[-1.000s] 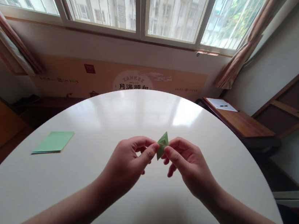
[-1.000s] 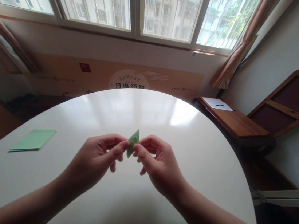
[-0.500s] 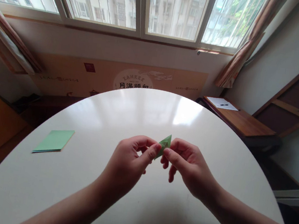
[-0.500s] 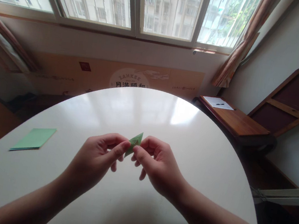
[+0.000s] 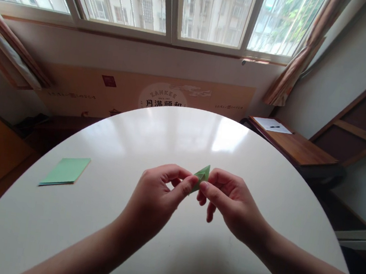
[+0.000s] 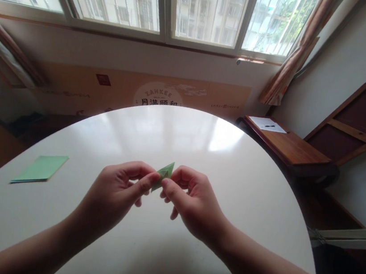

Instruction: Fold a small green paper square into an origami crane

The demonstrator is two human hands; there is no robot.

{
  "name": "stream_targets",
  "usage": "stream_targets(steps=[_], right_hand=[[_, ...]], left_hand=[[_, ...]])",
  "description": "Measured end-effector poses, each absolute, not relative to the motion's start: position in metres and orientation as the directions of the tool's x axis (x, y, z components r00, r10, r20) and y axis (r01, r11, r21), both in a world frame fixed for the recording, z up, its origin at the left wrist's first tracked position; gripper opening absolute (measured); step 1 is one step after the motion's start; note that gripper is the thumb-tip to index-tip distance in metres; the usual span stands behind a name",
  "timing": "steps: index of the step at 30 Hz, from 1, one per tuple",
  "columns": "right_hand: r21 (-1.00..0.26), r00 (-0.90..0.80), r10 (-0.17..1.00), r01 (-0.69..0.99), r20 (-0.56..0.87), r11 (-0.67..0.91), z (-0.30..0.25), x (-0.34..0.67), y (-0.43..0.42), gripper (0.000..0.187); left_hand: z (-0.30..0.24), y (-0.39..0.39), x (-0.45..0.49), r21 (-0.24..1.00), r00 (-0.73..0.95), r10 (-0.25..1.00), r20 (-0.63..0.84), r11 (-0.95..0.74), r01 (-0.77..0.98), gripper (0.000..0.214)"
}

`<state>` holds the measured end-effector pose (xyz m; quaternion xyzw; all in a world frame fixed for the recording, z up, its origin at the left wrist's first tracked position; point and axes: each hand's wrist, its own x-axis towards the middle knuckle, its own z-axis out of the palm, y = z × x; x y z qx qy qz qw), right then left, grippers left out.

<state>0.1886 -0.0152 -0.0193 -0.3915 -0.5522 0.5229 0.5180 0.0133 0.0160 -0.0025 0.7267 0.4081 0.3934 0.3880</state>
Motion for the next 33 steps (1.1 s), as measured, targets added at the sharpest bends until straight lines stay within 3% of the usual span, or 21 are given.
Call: stream_targets(steps=[16, 24, 33], right_hand=[[-0.982, -0.154, 0.979, -0.152, 0.136, 0.113, -0.0234, 0.188, -0.0125, 0.016], [-0.97, -0.083, 0.99, -0.228, 0.111, 0.089, -0.0242, 0.1912, -0.0104, 0.012], [-0.977, -0.056, 0.993, -0.196, 0.101, 0.088, -0.0231, 0.1902, -0.0116, 0.019]], left_hand=[[-0.0031, 0.0155, 0.0144, 0.836, 0.381, 0.869, 0.315, -0.444, 0.321, 0.023], [0.0014, 0.0131, 0.0165, 0.956, 0.44, 0.896, 0.06, -0.178, 0.232, 0.03], [0.0038, 0.0139, 0.0185, 0.962, 0.471, 0.882, -0.015, -0.116, 0.249, 0.022]])
